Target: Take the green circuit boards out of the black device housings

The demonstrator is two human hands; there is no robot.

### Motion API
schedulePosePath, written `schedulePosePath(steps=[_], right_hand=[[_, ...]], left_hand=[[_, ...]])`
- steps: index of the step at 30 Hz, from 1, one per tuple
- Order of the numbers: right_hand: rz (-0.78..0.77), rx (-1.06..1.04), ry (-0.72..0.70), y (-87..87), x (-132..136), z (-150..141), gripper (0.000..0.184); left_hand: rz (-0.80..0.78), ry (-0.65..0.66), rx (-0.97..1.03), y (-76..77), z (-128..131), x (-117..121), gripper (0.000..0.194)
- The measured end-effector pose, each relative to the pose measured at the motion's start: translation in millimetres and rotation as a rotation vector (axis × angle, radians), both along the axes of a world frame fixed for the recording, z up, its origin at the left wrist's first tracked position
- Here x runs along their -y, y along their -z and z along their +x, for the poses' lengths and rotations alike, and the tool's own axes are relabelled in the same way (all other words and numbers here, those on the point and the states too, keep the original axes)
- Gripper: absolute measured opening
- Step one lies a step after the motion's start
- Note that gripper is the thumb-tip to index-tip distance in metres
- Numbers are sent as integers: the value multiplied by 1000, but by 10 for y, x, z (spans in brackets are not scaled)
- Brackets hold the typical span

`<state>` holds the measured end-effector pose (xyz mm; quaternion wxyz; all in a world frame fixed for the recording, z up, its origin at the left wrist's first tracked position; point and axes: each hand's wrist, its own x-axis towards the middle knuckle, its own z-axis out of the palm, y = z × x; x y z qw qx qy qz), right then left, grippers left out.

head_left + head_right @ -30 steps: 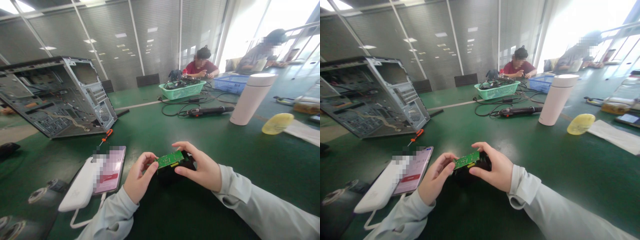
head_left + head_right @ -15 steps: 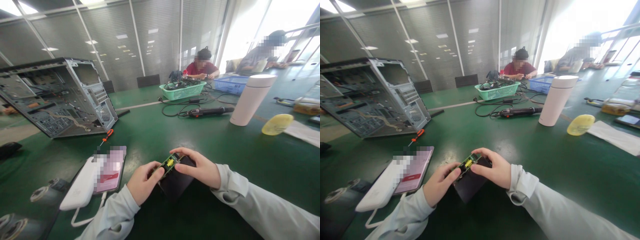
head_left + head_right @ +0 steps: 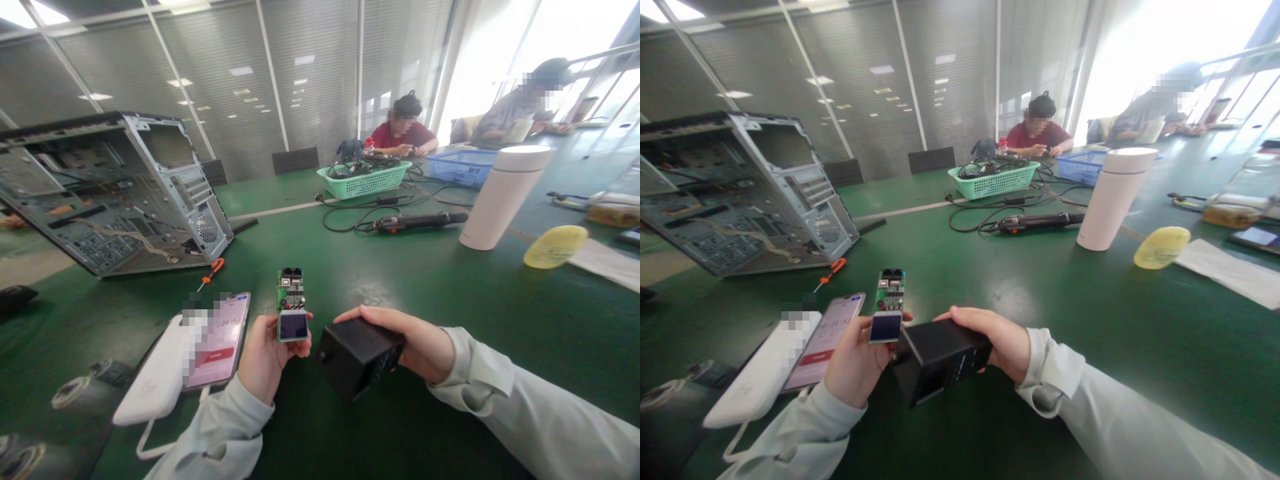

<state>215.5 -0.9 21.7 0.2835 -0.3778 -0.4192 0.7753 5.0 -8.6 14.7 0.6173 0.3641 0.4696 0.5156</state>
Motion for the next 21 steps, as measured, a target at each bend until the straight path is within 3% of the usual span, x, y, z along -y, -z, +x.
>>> schedulePosePath(steps=[6, 15, 17, 19, 21], right_hand=[[-383, -212, 146, -115, 27, -82, 45], [-440, -266, -24, -46, 71, -170, 56], [-380, -246, -48, 0, 79, -182, 52], [-158, -132, -45, 54, 70, -156, 52], [97, 1, 4, 109, 41, -63, 63]], left_hand=[[-25, -8, 50, 4, 3, -3, 35], [-39, 10, 69, 13, -23, -1, 34], [-36, 13, 72, 18, -29, -5, 34], [-32, 19, 73, 19, -32, -8, 34], [-28, 24, 73, 16, -30, -8, 33]])
